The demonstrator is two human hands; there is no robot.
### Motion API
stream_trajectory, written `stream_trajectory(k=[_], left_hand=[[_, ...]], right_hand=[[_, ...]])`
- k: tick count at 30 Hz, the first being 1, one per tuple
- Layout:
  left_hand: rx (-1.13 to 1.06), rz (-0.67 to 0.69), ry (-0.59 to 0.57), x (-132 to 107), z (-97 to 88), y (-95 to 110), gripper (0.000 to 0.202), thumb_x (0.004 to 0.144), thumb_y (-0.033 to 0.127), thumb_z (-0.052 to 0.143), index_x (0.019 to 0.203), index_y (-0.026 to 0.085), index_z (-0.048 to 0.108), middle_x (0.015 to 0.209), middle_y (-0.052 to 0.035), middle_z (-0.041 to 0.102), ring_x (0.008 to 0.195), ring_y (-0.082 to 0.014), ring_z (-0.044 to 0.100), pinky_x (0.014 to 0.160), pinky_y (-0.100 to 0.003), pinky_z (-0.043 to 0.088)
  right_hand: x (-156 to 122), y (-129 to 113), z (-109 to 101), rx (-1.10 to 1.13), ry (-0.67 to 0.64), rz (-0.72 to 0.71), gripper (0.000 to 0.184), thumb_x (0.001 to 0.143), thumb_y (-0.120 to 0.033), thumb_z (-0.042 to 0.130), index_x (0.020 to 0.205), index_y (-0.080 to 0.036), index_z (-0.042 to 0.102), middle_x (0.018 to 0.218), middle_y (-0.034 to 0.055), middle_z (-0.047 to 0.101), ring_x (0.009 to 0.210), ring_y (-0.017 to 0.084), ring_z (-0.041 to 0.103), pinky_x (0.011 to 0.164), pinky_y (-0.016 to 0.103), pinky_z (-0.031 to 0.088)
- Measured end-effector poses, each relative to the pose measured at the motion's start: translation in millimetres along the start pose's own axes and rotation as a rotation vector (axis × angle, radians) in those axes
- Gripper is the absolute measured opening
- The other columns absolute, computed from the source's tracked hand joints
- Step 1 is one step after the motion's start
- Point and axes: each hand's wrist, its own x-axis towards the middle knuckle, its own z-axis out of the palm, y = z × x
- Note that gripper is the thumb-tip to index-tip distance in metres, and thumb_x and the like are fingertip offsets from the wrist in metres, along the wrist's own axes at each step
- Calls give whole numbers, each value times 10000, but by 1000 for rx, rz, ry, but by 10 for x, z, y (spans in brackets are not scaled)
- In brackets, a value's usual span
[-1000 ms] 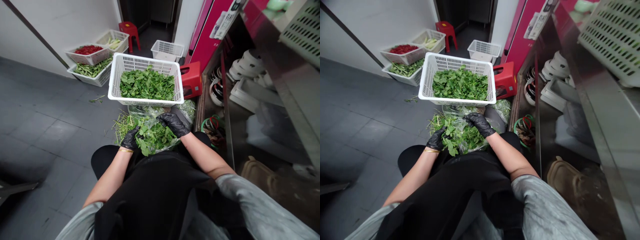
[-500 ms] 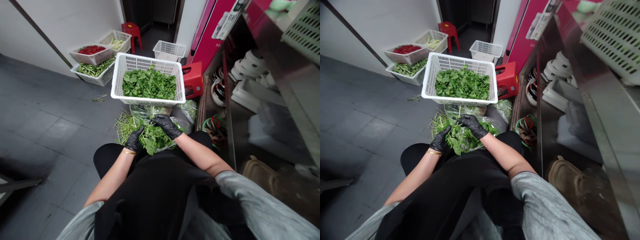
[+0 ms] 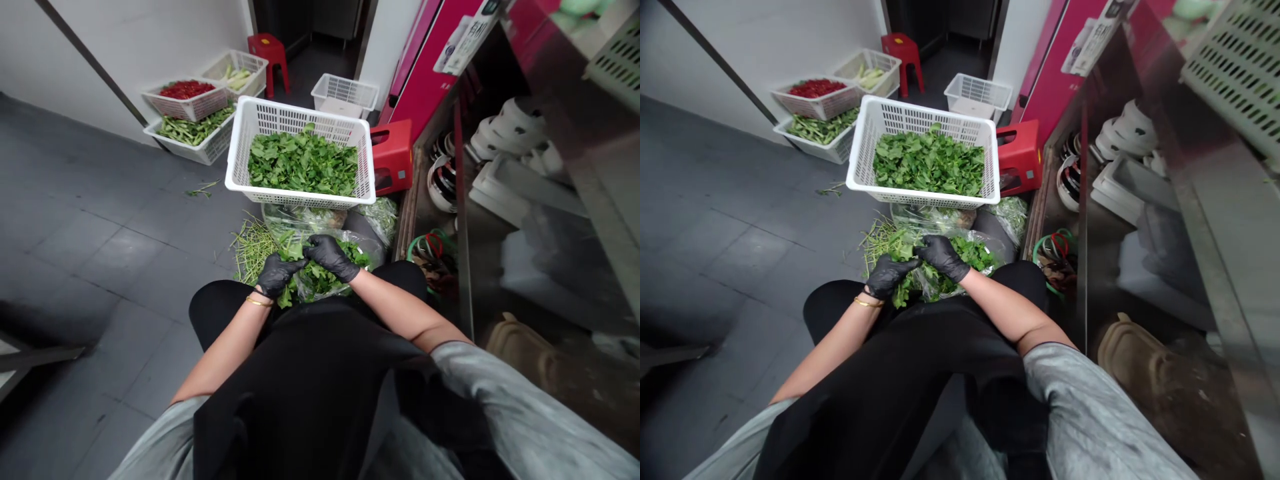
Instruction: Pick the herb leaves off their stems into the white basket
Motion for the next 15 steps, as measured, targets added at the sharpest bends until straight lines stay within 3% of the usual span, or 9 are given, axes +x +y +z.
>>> stream_trajectory(k=[3,6,9,12,15], left_hand=[[15,6,48,43,72,-104,352,404,25,903,672,147,711,655,-22,709,709,-204,664,711,-298,522],[-15,-7,111,83,49,-173,286,466,2,867,612,159,678,602,-13,687,640,-174,643,649,-268,510],[-4,-42,129,91,-16,-166,312,465,-58,834,609,163,668,591,10,674,595,-128,612,611,-219,486],[7,-106,80,48,-77,-138,281,511,-13,841,597,170,646,531,34,623,498,-98,553,509,-201,431],[-70,-199,-39,-28,-113,-129,286,612,138,852,549,173,575,433,54,496,380,-76,440,405,-206,339]], right_hand=[[-20,63,76,-161,3,-71,282,769,-326,645,565,-171,527,549,-56,427,592,104,393,589,252,267],[-52,100,72,-260,-66,-208,184,803,-244,615,638,-163,617,640,-17,561,647,123,468,646,254,325],[-68,113,29,-211,-165,-264,98,808,-207,626,777,-166,710,807,30,680,758,152,572,731,258,395],[-69,114,-29,-186,-185,-217,105,805,-195,645,861,-178,732,840,28,702,774,162,605,734,261,426],[-51,115,-94,-352,-167,-304,108,822,-173,628,878,-169,720,879,61,698,816,179,596,769,283,432]])
